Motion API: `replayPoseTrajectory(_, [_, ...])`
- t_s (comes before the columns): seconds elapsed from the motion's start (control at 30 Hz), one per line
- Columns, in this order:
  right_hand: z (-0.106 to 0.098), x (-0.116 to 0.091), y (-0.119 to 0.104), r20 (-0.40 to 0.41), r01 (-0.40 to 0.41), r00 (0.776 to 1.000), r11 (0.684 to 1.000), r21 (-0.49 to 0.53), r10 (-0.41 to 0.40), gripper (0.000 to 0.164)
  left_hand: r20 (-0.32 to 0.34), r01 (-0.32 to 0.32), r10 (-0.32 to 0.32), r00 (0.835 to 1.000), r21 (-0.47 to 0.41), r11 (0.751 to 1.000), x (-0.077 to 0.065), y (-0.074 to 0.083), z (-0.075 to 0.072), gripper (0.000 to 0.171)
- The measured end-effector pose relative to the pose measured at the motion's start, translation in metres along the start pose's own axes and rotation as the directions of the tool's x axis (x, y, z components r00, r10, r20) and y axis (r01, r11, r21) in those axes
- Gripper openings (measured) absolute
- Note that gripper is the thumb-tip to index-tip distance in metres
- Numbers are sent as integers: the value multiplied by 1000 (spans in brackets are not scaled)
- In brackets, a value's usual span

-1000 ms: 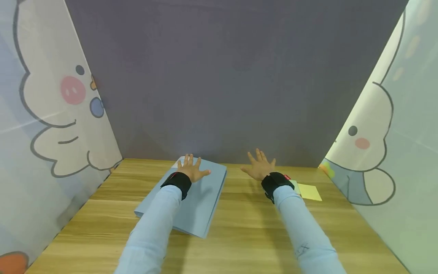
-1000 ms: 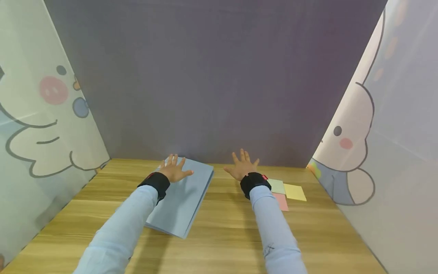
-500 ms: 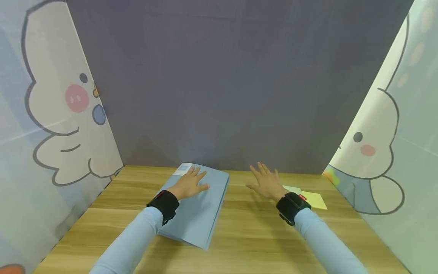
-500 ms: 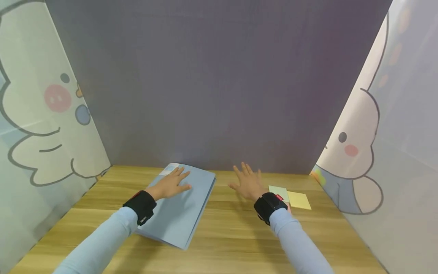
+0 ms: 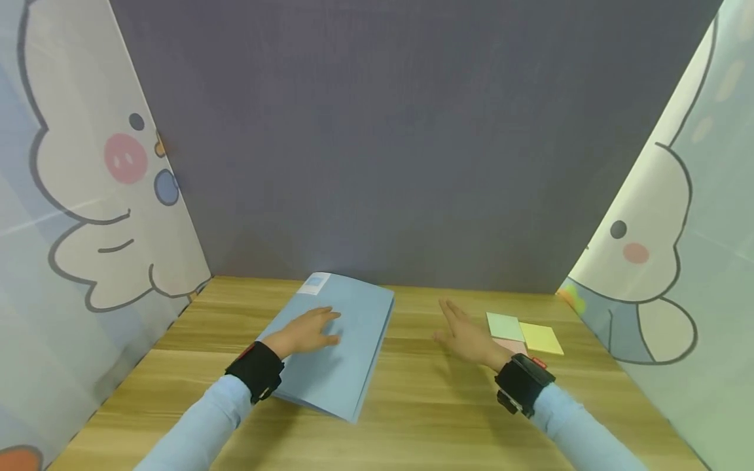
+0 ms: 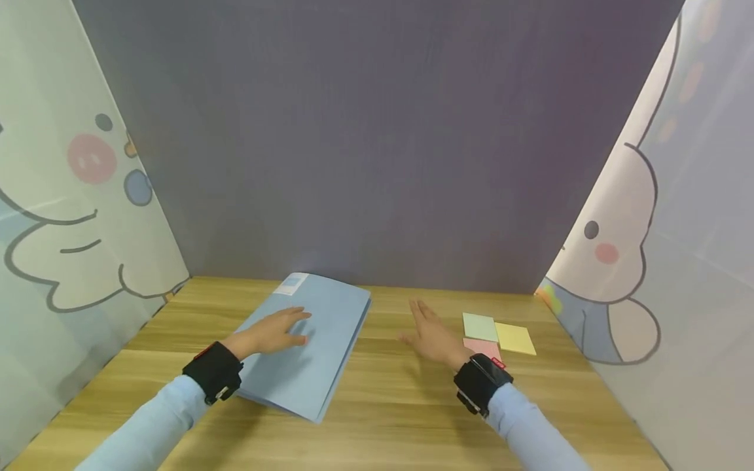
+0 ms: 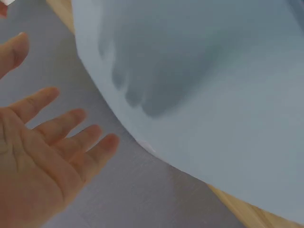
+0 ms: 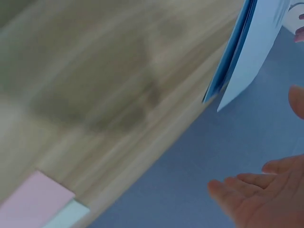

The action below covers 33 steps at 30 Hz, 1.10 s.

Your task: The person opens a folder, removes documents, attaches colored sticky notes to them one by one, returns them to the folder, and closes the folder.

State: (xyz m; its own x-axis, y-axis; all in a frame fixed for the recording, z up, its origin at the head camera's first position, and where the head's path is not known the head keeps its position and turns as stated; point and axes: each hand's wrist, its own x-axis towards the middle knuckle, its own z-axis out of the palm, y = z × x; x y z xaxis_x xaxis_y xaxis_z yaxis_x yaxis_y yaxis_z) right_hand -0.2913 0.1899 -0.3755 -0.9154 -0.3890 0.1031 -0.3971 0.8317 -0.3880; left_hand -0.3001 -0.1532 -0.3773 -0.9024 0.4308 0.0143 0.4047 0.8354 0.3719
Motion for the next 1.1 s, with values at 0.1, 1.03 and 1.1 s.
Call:
replayPoseTrajectory(0.1, [5,-8,-2,17,-14,1000,999,33,13,81,12,2,-2,1000,-29,1000,-10,-2,-2,56])
replayPoseTrajectory(1.03, [40,-46,-6,187,52,980,994,99,-70,75,58,179,-172,983,-141,974,-45,-74,8,80])
replayPoseTrajectory(1.1, [41,-46,-7,194,56,978,994,98,-74,75,53,187,-181,982,-134,973,-45,-75,10,80])
